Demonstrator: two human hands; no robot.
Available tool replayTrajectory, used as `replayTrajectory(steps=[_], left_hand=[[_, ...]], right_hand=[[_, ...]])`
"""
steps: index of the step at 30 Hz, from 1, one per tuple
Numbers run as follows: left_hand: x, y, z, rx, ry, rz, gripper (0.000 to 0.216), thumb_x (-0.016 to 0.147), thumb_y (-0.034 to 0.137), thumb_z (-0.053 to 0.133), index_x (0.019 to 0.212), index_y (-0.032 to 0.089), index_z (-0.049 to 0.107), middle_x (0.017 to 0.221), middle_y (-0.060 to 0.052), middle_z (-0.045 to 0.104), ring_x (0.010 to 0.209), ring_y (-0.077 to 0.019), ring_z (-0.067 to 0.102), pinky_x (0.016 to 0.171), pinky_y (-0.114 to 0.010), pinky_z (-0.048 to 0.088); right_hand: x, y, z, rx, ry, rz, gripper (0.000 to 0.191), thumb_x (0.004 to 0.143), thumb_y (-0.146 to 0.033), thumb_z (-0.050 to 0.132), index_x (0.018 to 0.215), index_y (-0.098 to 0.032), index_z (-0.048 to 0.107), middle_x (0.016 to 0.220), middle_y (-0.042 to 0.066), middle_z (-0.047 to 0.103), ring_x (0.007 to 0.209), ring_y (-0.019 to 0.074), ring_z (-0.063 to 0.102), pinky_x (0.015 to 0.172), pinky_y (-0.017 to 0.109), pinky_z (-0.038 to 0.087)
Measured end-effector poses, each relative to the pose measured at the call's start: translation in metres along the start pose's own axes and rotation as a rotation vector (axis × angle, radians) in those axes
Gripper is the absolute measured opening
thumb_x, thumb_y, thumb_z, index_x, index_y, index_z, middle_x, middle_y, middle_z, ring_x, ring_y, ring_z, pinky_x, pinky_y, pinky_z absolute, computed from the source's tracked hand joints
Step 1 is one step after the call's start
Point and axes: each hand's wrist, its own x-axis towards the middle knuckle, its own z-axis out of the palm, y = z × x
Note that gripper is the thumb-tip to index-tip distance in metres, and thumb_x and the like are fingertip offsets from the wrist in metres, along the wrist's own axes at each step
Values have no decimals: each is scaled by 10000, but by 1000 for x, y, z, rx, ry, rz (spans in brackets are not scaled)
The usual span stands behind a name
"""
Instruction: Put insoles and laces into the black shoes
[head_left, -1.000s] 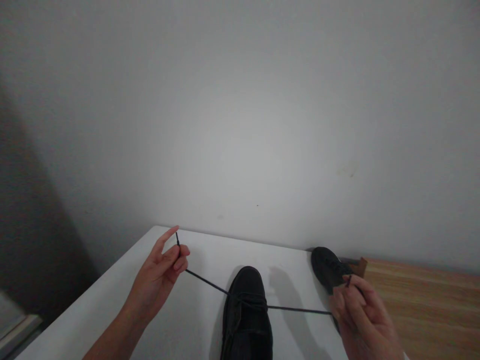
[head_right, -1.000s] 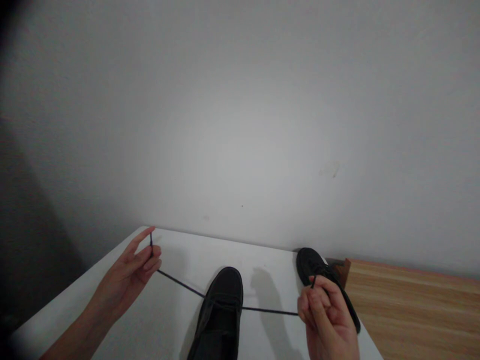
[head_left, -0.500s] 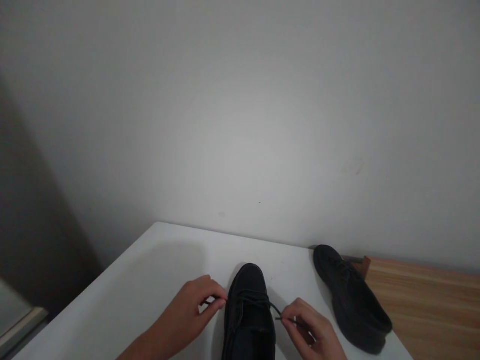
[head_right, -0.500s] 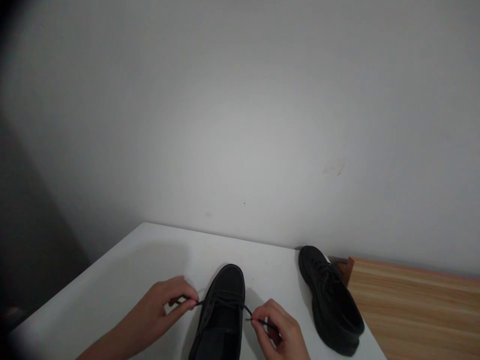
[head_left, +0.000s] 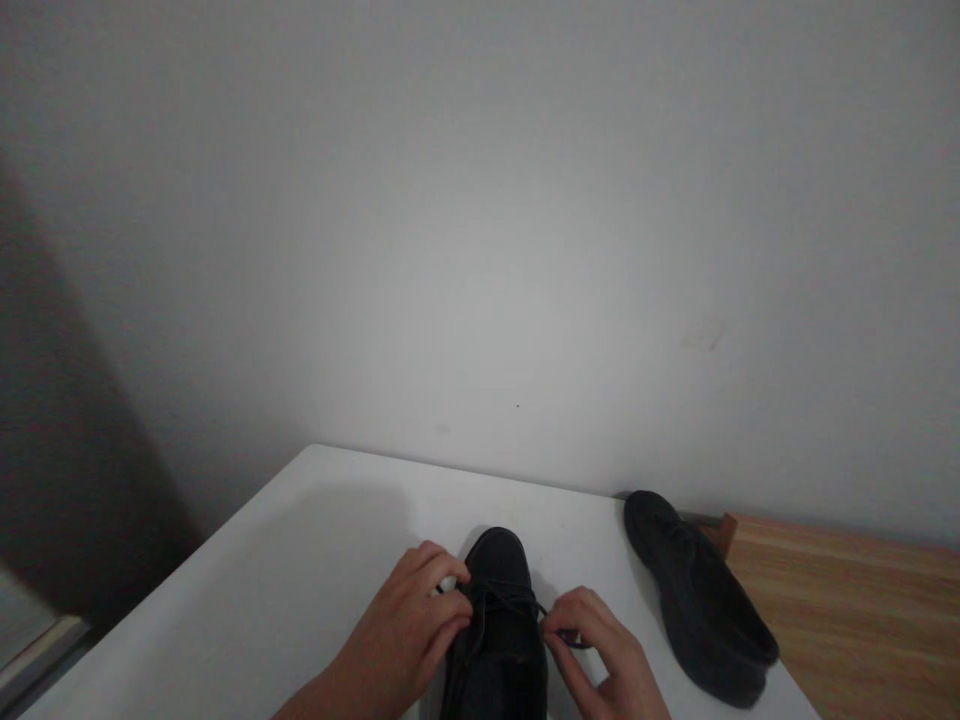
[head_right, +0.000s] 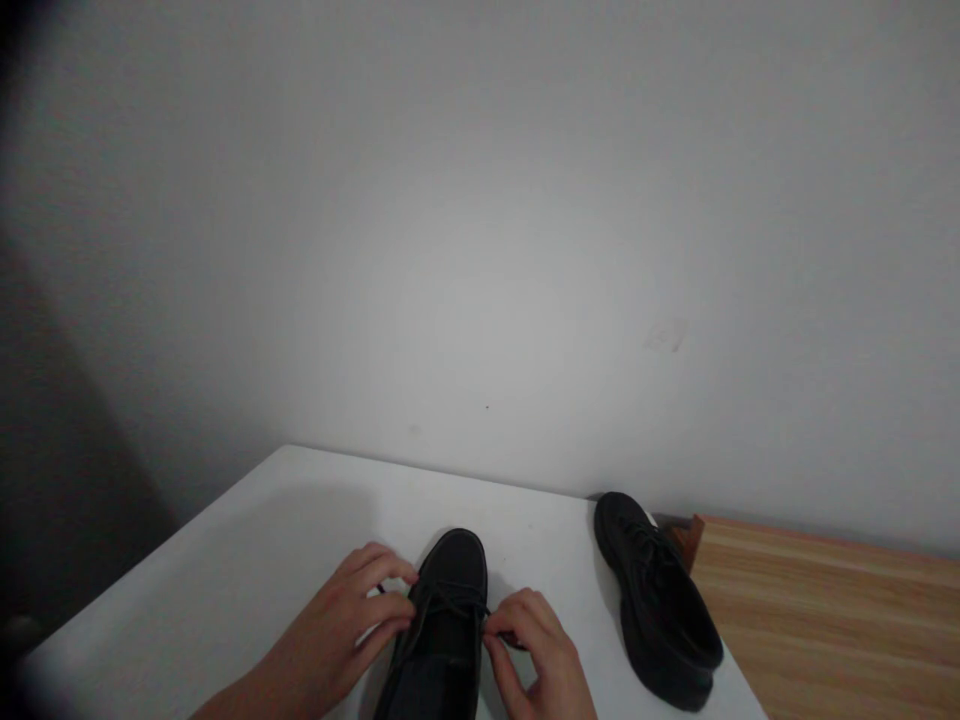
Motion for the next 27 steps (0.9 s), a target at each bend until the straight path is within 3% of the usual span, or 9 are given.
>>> replayTrajectory(steps=[3, 8, 13, 17, 22, 27], left_hand=[[-1, -1, 1, 36, 1, -45, 197, 833, 35, 641, 812, 213, 724, 1004, -75, 636, 972, -254, 564, 805, -360, 476], [-6, -4, 8, -84, -103, -108, 221, 877, 23, 565, 889, 193, 705, 858, -42, 671, 832, -190, 621, 733, -274, 472], [-5, 9, 0, -178, -141, -216, 184, 908, 108, 532, 1026, 205, 633, 936, -42, 686, 866, -203, 639, 782, -295, 483], [3, 28, -15, -172, -287, -233, 358, 857, 216, 650, 1210, 226, 595, 1061, -81, 657, 945, -252, 637, 830, -347, 506], [13, 39, -14, -13, -330, -157, 207, 883, 144, 496, 1015, 180, 651, 990, -107, 639, 876, -253, 646, 770, -356, 526], [18, 39, -7, 123, -322, -94, 190, 851, 93, 461, 919, 173, 619, 929, -105, 653, 810, -246, 654, 712, -339, 530]], right_hand=[[0, 4, -4, -121, 20, -65, 145, 917, -216, 567, 868, -246, 700, 900, 65, 611, 836, 224, 616, 736, 344, 508], [-3, 4, -4, 23, -101, -1, 201, 968, -224, 502, 958, -215, 703, 854, 62, 646, 745, 179, 655, 656, 258, 530], [-4, -8, -4, 73, -50, 15, 181, 974, -239, 492, 1042, -226, 660, 852, 45, 688, 736, 170, 667, 667, 241, 535], [0, -19, -8, -23, -113, -14, 254, 975, -216, 459, 1198, -236, 578, 937, 52, 681, 812, 173, 684, 745, 246, 551], [8, -28, -2, -360, -259, -61, 310, 901, -117, 407, 1120, -207, 609, 950, 79, 654, 741, 210, 702, 642, 290, 558], [14, -37, 4, -607, -256, -42, 259, 813, -62, 452, 947, -226, 600, 880, 49, 644, 640, 217, 686, 533, 302, 496]])
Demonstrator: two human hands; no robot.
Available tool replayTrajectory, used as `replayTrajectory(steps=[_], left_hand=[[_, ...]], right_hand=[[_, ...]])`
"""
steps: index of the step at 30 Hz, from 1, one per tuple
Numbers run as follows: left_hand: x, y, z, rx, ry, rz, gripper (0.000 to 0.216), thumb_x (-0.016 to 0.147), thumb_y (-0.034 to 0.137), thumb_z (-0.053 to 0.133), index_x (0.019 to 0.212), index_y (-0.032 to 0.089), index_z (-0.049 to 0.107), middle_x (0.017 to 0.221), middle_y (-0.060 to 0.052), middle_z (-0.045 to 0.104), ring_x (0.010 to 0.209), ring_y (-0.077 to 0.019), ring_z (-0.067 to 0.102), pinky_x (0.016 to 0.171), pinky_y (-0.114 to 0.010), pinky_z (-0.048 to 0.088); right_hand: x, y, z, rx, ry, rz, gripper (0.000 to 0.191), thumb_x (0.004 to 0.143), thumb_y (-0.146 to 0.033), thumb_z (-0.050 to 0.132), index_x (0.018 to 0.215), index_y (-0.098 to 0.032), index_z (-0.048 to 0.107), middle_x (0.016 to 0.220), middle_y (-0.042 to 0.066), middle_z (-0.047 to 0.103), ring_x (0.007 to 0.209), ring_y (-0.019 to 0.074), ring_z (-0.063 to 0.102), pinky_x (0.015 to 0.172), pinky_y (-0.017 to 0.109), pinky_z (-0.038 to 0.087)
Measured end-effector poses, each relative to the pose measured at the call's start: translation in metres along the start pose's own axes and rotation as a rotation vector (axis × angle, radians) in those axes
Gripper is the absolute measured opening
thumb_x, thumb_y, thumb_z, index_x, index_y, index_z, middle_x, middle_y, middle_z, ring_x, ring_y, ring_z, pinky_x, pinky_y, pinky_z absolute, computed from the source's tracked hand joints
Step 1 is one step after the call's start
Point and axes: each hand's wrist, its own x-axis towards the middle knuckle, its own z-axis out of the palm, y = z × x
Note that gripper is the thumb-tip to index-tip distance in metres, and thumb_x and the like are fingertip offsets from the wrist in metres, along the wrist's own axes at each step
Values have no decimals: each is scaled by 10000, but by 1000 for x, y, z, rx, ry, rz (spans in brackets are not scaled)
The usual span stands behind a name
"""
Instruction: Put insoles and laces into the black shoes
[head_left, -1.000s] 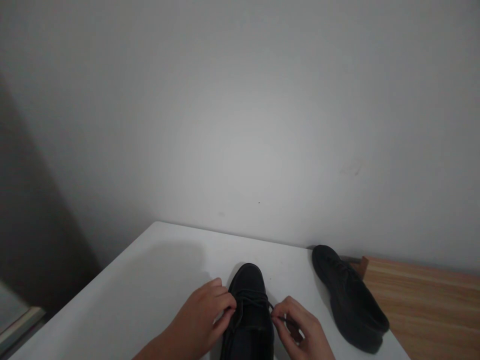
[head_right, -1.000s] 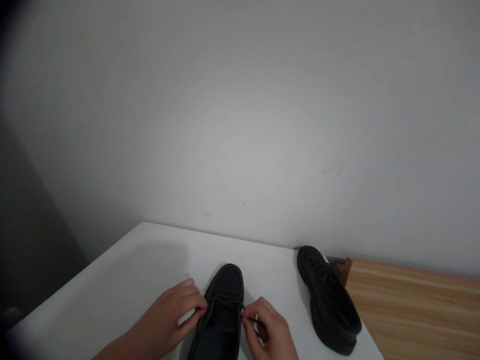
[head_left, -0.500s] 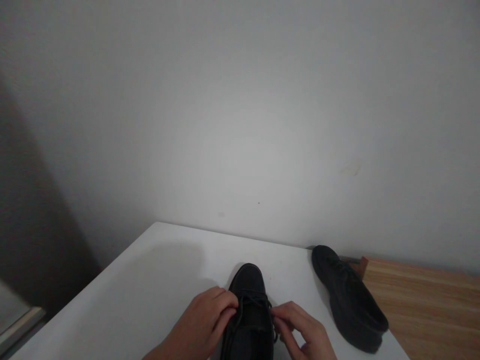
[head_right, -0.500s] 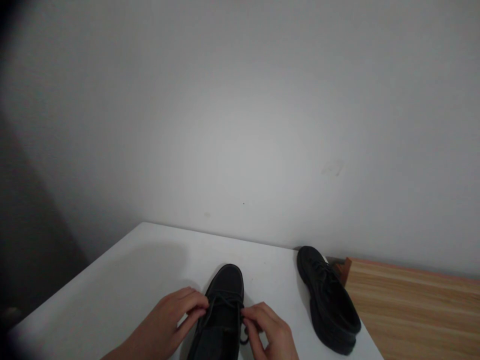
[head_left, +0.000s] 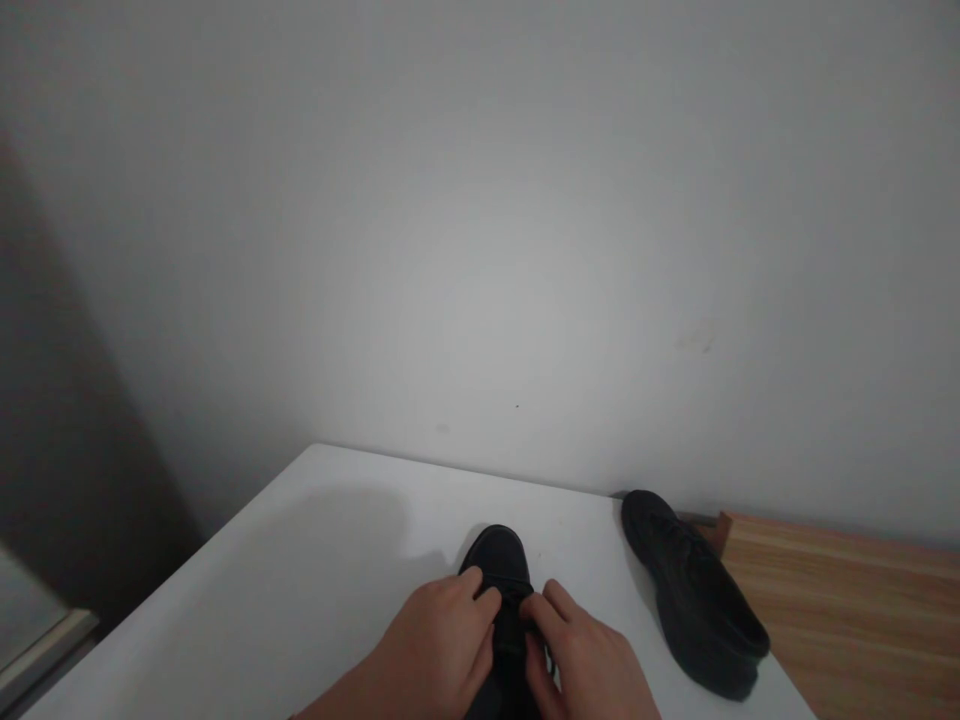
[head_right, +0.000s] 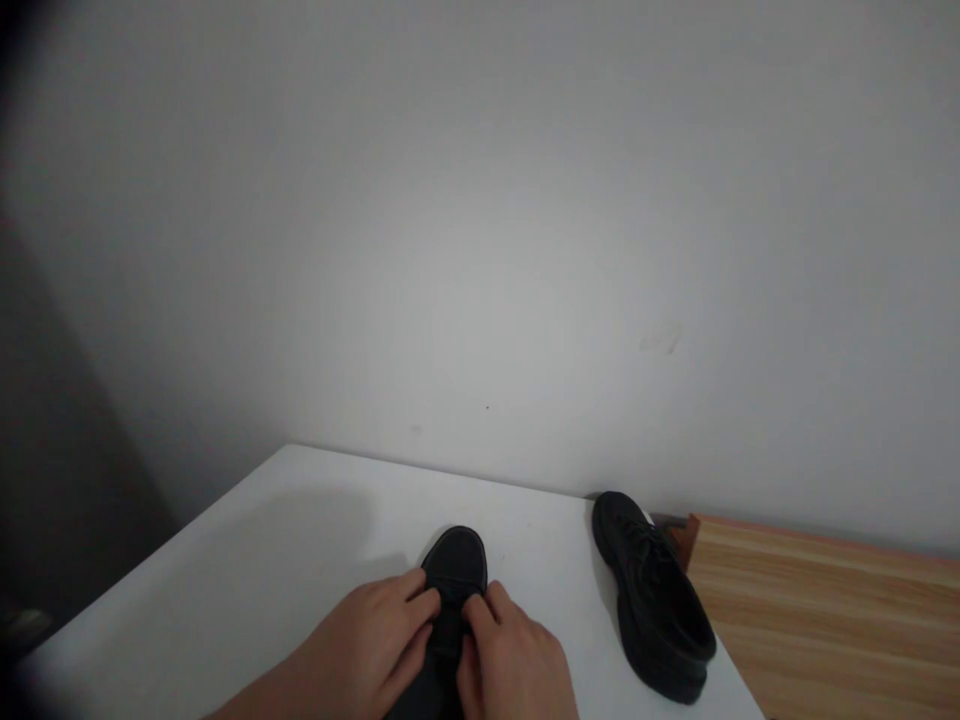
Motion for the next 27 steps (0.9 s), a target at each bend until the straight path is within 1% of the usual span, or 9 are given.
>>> replayTrajectory(steps=[3, 6, 10, 12, 16, 19, 22, 25, 27], left_hand=[[4, 4, -1, 72, -25, -2, 241, 767, 42, 503, 931, 172, 623, 944, -106, 667, 822, -262, 660, 705, -350, 533], [10, 9, -2, 150, -59, -37, 252, 761, 25, 505, 902, 178, 647, 926, -102, 675, 807, -262, 662, 677, -346, 531], [11, 13, -8, 175, 34, -43, 171, 847, 86, 513, 832, 189, 649, 955, -100, 653, 861, -265, 627, 664, -335, 519], [6, 14, -18, 30, 134, 21, 172, 890, 111, 486, 828, 194, 623, 927, -75, 631, 832, -237, 608, 675, -324, 500], [-10, 13, -49, -545, 384, 137, 222, 987, 185, 365, 908, 223, 569, 889, -28, 618, 816, -179, 598, 731, -284, 476], [-16, 4, -63, -936, 500, 53, 209, 1021, 302, 346, 937, 236, 526, 854, -16, 642, 831, -183, 630, 794, -308, 499], [-17, -16, -60, -1153, 546, -59, 209, 1001, 406, 407, 890, 241, 472, 661, 47, 528, 600, -150, 556, 648, -287, 508], [-18, -35, -43, -1038, 535, -185, 269, 973, 474, 437, 870, 232, 492, 605, 80, 364, 509, -122, 367, 493, -224, 353], [-18, -42, -30, -844, 414, -249, 276, 966, 456, 445, 876, 215, 545, 619, 70, 376, 543, -129, 359, 513, -235, 296]], right_hand=[[2, -2, 1, -26, 6, 32, 240, 826, -58, 464, 919, -241, 589, 863, 36, 637, 631, 208, 679, 507, 292, 465], [5, -4, 2, 4, 18, 51, 224, 854, -66, 463, 896, -244, 592, 896, 52, 619, 694, 221, 670, 553, 305, 484], [8, -8, -8, 274, 77, 28, 182, 915, -115, 431, 895, -232, 569, 964, 72, 599, 842, 231, 637, 702, 336, 518], [6, -10, -22, 504, 123, 19, 159, 960, -165, 407, 897, -234, 536, 921, 49, 600, 842, 203, 617, 729, 304, 511], [-1, -10, -52, 924, 310, 86, 185, 1026, -292, 384, 932, -259, 540, 850, 1, 604, 820, 156, 601, 757, 246, 491], [-5, 1, -59, 1147, 536, 188, 195, 1017, -365, 439, 910, -260, 564, 786, -12, 588, 780, 148, 581, 755, 244, 488], [-10, 19, -51, 1259, 660, 308, 191, 983, -415, 509, 901, -253, 569, 700, -29, 529, 673, 133, 518, 649, 221, 459], [-16, 35, -35, 1180, 589, 403, 217, 956, -449, 546, 891, -243, 569, 667, -36, 494, 592, 122, 446, 540, 203, 390], [-18, 41, -25, 1042, 436, 412, 254, 950, -474, 536, 884, -233, 578, 707, -18, 515, 623, 138, 467, 544, 218, 388]])
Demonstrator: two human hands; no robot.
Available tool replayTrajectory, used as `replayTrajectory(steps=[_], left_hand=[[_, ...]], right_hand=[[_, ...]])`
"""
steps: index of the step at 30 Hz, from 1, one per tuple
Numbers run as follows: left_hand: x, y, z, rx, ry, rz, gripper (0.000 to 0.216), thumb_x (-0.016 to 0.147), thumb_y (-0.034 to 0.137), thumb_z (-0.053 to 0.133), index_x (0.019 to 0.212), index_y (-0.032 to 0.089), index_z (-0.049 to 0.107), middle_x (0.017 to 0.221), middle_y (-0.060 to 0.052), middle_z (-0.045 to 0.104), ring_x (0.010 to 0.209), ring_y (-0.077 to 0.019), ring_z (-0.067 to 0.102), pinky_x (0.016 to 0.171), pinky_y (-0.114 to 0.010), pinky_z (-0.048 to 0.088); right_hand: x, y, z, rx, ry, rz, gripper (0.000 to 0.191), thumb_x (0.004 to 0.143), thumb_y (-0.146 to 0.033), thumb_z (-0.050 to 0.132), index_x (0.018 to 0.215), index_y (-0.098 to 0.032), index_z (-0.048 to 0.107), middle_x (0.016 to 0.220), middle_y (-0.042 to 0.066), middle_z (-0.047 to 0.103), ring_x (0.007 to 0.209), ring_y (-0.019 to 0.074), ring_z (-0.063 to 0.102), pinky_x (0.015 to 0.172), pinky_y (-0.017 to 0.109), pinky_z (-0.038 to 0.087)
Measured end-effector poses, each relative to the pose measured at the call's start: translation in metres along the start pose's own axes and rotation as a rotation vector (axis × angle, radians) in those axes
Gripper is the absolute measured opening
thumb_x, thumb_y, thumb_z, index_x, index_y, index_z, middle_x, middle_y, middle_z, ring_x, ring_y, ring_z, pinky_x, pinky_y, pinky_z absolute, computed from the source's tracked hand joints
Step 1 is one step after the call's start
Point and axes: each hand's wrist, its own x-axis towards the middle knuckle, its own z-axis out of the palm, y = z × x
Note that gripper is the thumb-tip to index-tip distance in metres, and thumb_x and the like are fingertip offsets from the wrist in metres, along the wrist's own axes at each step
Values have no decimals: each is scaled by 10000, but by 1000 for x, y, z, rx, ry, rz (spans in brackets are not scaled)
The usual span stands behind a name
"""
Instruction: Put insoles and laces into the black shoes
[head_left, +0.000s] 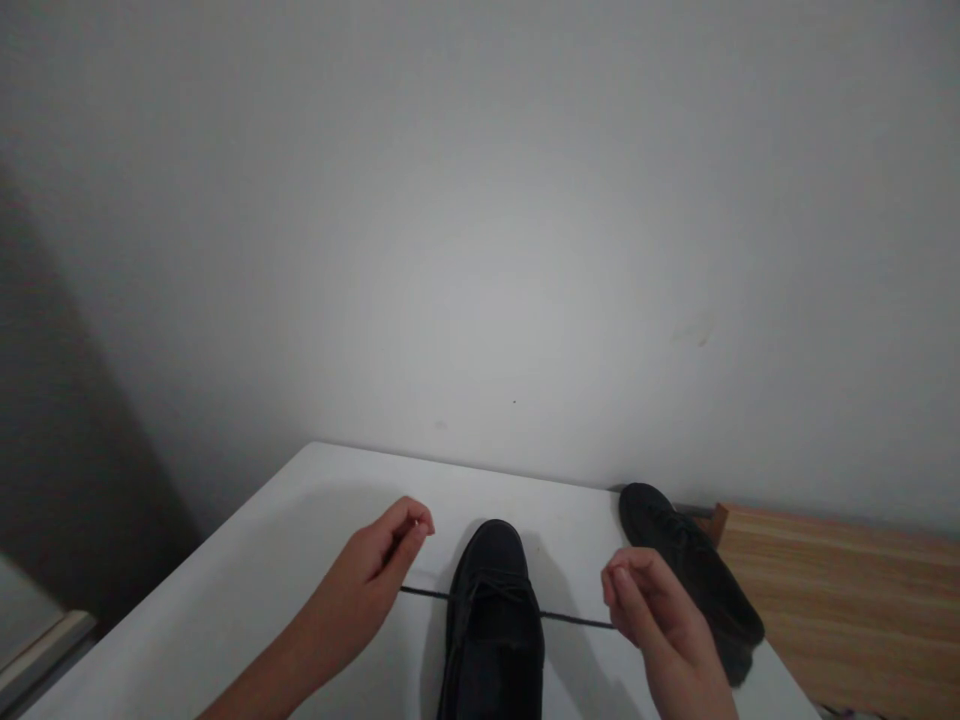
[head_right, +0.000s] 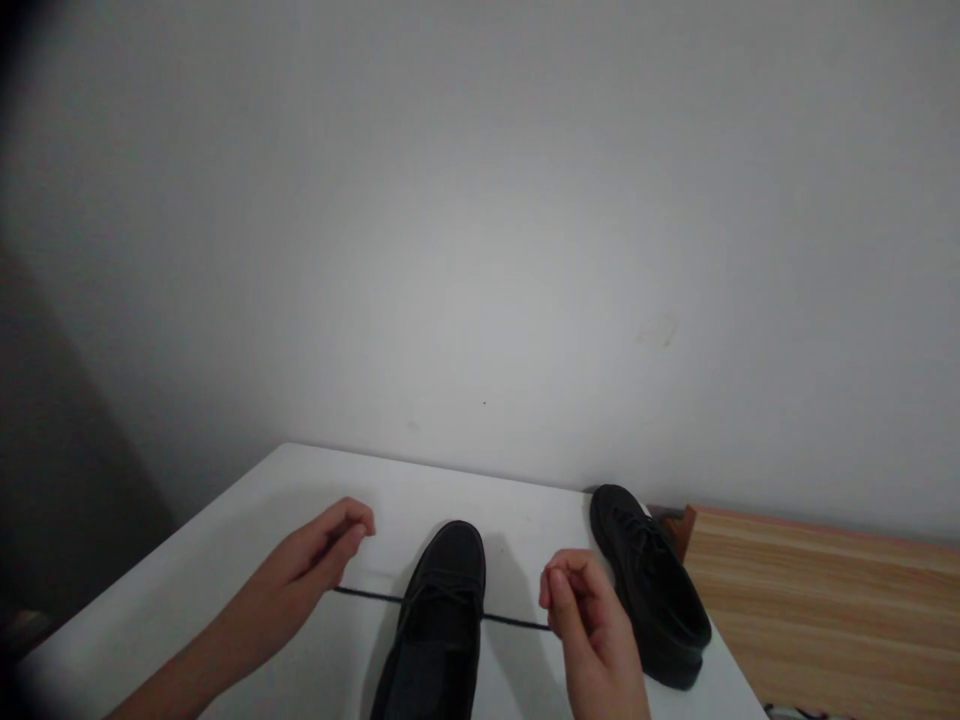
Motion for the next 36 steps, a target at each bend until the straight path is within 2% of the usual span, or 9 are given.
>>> replayTrajectory(steps=[4, 7, 10, 12, 15, 17, 24, 28, 36], left_hand=[[-7, -15, 15, 276, -290, -66, 258, 921, 355, 500, 791, 176, 632, 682, 26, 517, 663, -159, 476, 624, -265, 328], [-10, -17, 24, 255, -371, -132, 248, 887, 332, 524, 722, 169, 613, 656, 38, 489, 664, -154, 471, 613, -257, 320], [-11, -19, 27, 168, -341, -116, 221, 882, 325, 528, 734, 176, 598, 739, 23, 511, 708, -154, 492, 646, -252, 361], [-11, -22, 27, 86, -345, -105, 224, 888, 346, 529, 758, 180, 603, 909, -22, 557, 799, -170, 542, 689, -256, 409], [-13, -26, 26, -52, -380, -147, 262, 889, 411, 550, 772, 189, 625, 1237, -101, 542, 1125, -262, 539, 766, -285, 471], [-13, -26, 24, -97, -393, -178, 270, 874, 426, 586, 746, 196, 643, 1318, -117, 549, 1340, -317, 391, 858, -335, 479], [-6, -12, 15, -218, -563, -126, 282, 865, 437, 665, 713, 209, 730, 992, -83, 761, 1440, -300, 301, 1159, -487, 171], [-2, -12, 11, -323, -601, -142, 260, 841, 445, 705, 728, 216, 751, 967, -80, 774, 1466, -277, 244, 1178, -486, 102], [-2, -26, 10, -428, -618, -154, 247, 857, 407, 703, 711, 211, 743, 963, -109, 779, 1478, -268, 208, 1169, -484, 106]], right_hand=[[-7, 12, 11, -286, -347, 50, 327, 954, -507, 480, 899, -209, 604, 709, -12, 517, 644, 156, 472, 582, 255, 374], [-14, 19, 21, -337, -522, 120, 398, 935, -558, 478, 792, -196, 562, 634, -38, 439, 611, 146, 428, 572, 255, 342], [-17, 26, 24, -232, -522, 135, 480, 936, -626, 414, 731, -204, 517, 720, 2, 499, 704, 177, 499, 652, 276, 407], [-16, 28, 23, -145, -493, 135, 513, 921, -659, 419, 710, -209, 548, 851, 64, 593, 935, 247, 569, 822, 330, 446], [-12, 23, 23, -12, -534, 178, 516, 874, -676, 508, 657, -219, 611, 943, 117, 689, 1333, 325, 403, 1077, 434, 303], [-9, 16, 23, 95, -578, 234, 494, 854, -660, 560, 636, -224, 643, 896, 116, 726, 1407, 322, 327, 1134, 466, 205], [-9, 12, 21, 324, -613, 417, 404, 704, -610, 756, 550, -240, 711, 1050, 133, 747, 1465, 316, 213, 1176, 463, 65], [-15, 28, 19, 438, -551, 404, 337, 673, -509, 801, 524, -228, 690, 1357, 89, 600, 1443, 355, 264, 1145, 461, 200], [-13, 34, 18, 385, -599, 400, 329, 690, -401, 754, 461, -213, 609, 1377, 70, 587, 1401, 391, 343, 1045, 471, 367]])
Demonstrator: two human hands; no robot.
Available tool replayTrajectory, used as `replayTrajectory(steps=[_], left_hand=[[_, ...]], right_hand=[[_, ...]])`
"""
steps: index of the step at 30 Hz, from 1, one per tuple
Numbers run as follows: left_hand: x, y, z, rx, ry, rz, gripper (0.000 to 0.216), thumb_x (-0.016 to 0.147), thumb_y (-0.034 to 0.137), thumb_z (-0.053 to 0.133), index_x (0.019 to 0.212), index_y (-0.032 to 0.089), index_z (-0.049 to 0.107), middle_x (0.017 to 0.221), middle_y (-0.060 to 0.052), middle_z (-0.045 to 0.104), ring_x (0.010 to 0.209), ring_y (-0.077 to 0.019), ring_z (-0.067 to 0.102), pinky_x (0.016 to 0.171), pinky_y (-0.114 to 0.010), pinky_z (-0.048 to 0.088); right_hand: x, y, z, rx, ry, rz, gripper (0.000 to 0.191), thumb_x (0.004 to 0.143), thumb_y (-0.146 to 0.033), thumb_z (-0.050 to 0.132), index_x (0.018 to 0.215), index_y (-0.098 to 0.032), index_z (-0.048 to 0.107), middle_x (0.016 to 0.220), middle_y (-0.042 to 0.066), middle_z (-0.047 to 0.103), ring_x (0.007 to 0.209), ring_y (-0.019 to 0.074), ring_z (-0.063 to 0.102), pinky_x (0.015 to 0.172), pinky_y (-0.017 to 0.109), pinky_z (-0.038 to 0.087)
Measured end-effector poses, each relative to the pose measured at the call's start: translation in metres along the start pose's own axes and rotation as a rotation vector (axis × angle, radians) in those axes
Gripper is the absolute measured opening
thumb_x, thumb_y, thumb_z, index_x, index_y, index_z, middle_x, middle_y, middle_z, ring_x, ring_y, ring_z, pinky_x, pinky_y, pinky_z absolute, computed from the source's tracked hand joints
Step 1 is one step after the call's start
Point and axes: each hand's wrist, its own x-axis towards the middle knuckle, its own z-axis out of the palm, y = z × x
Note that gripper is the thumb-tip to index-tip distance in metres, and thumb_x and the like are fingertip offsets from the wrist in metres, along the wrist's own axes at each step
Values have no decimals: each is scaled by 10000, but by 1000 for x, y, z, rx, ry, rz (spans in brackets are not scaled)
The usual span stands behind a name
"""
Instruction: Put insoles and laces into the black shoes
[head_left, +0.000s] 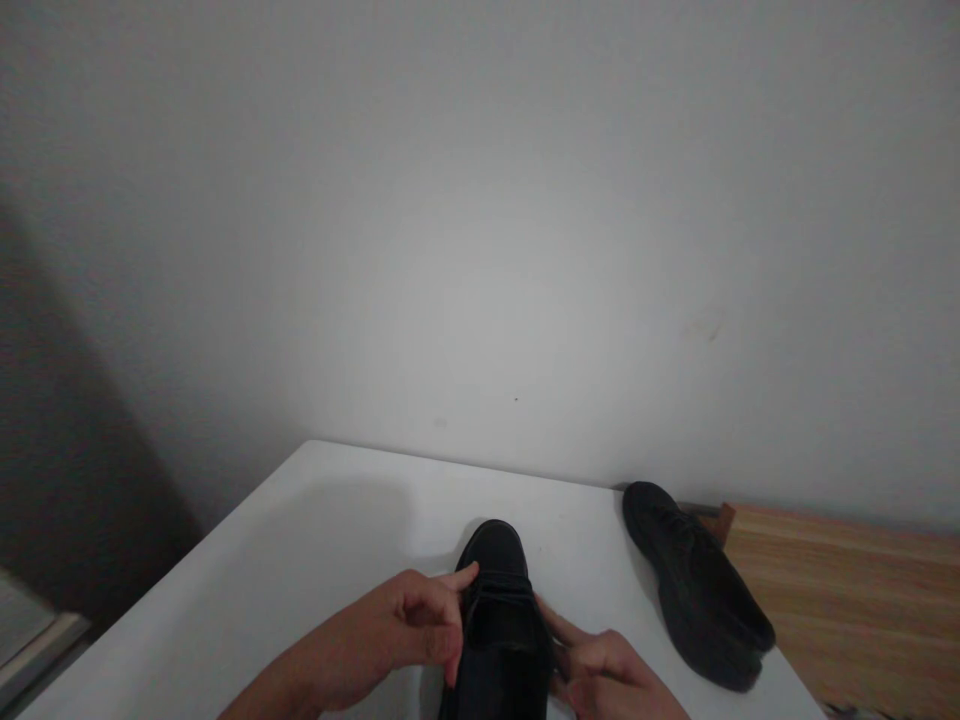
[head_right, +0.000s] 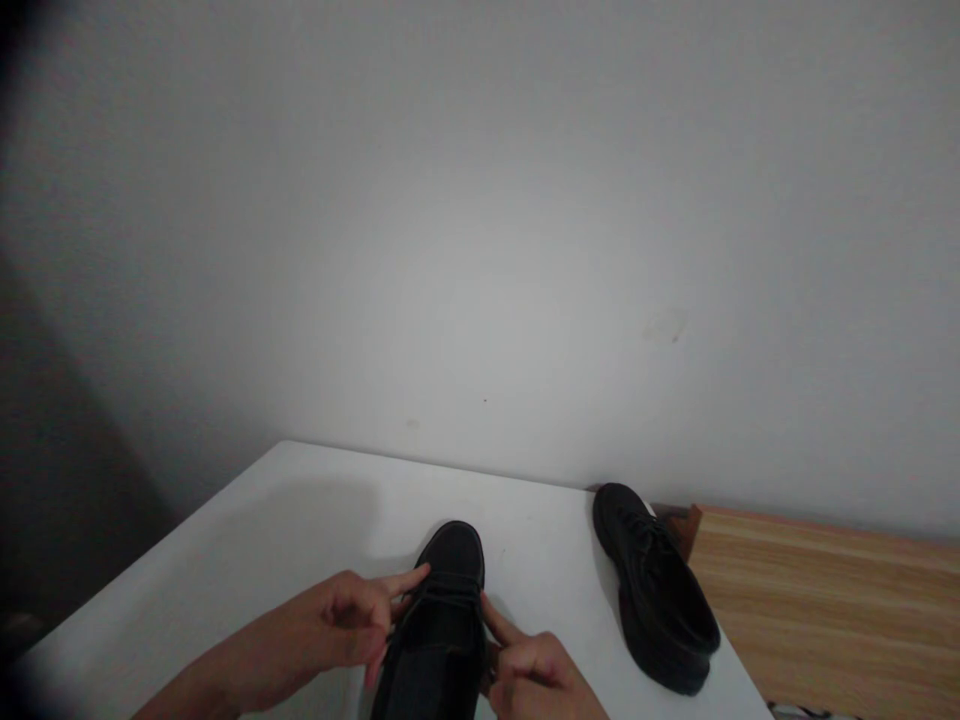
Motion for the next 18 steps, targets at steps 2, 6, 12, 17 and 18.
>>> replayTrajectory(steps=[2, 6, 12, 17, 18], left_hand=[[-1, 3, 1, 45, -9, -1, 254, 866, 418, 689, 727, 212, 744, 994, -98, 771, 1476, -266, 216, 1169, -476, 119], [-3, 12, 5, 214, 32, -3, 258, 887, 432, 652, 769, 221, 742, 1115, -79, 728, 1463, -263, 243, 1148, -443, 198], [-7, 35, 17, 491, 266, -35, 254, 884, 369, 596, 749, 191, 718, 853, -28, 715, 854, -201, 641, 800, -287, 450], [6, 46, 44, 243, 173, 18, 266, 861, 367, 588, 720, 164, 686, 833, -34, 722, 789, -180, 618, 724, -258, 444], [9, 46, 49, 188, 148, 17, 262, 855, 367, 593, 713, 161, 672, 797, -31, 703, 766, -172, 607, 717, -256, 447]], right_hand=[[0, -4, 1, -58, -27, -17, 342, 738, -451, 738, 513, -212, 641, 1413, 75, 551, 1438, 358, 278, 1104, 462, 302], [-3, -19, 8, -272, -62, -75, 408, 870, -549, 611, 657, -207, 675, 1410, 108, 554, 1463, 304, 228, 1146, 451, 247], [-16, -49, 20, -591, 211, -148, 412, 942, -554, 487, 753, -227, 651, 1435, 99, 503, 1379, 281, 388, 1124, 388, 303], [-12, -62, 36, -550, 55, -270, 385, 959, -509, 485, 787, -244, 705, 1246, 113, 613, 1276, 275, 484, 1036, 373, 402], [-10, -63, 39, -544, 27, -294, 370, 955, -500, 500, 797, -249, 722, 1159, 120, 652, 1305, 286, 453, 1037, 386, 396]])
